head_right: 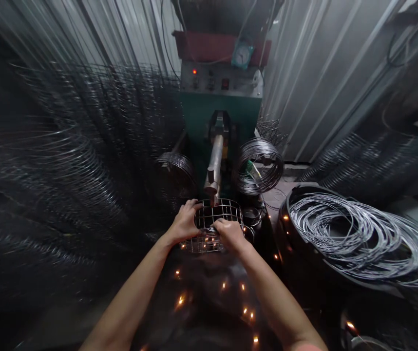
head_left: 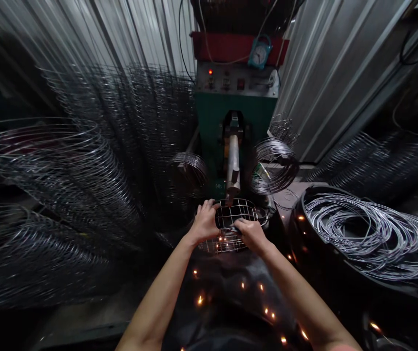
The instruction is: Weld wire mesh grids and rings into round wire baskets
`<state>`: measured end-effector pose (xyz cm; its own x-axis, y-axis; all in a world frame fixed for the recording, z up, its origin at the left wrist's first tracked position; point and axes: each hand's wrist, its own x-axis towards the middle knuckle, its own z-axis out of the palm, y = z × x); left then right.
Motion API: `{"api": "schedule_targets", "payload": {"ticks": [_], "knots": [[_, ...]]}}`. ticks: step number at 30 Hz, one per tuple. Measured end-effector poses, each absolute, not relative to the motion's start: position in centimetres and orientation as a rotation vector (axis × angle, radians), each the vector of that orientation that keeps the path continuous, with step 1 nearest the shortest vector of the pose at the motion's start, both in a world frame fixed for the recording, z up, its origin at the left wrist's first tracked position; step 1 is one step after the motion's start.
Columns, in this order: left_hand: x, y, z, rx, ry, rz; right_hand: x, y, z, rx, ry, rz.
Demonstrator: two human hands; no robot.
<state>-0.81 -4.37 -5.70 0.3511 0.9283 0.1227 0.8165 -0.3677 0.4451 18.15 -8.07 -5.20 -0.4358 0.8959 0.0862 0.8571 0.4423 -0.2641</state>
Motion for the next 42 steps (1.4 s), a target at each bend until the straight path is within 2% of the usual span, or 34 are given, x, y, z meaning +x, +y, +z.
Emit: {"api": "schedule_targets", "payload": {"ticks": [7,12,16,21,23,29,33,36,39,42], "knots": [[-0.4,-2.6,-4.8,2.29,1.644,0.506,17.9,-5.7,-5.1,-1.596,-2.448,0.212],[-0.3,-2.1,-4.4,2.289,1.684,0.516,18.0,-5.5,-5.8,-1.472,-2.236,0.326],[-0.2,-1.8,-4.9,2.274,1.722,0.54,18.7,-7.5,-7.4,-1.355,-1.75,0.56],[-0.3,0.1,-4.7,2.173,1.81,0.572,20.1,-9.6,-10.1,-1.392,-1.025,1.195],[-0.3,0.9,-4.5,2.164,1.821,0.55,20.7,-10.2,-11.1,-1.363,-0.792,1.346],[-1.6,1.1,-4.4,2.183,1.743,0.497,21.2,-10.9,-11.6,-1.26,-0.387,1.54],[-4.8,-0.6,-6.8,2.023,1.692,0.494,21.8,-10.4,-11.8,-1.148,-0.317,1.62],[-6.2,-1.8,-9.3,1.855,1.697,0.633,22.3,-9.6,-12.5,-1.152,-0.329,1.668],[-6.1,-1.8,-11.3,1.704,1.606,0.948,22.4,-9.2,-12.9,-1.114,-0.345,1.717],[-5.6,-1.6,-11.9,1.565,1.576,1.12,22.5,-10.0,-13.4,-1.133,-0.457,1.632]]}}
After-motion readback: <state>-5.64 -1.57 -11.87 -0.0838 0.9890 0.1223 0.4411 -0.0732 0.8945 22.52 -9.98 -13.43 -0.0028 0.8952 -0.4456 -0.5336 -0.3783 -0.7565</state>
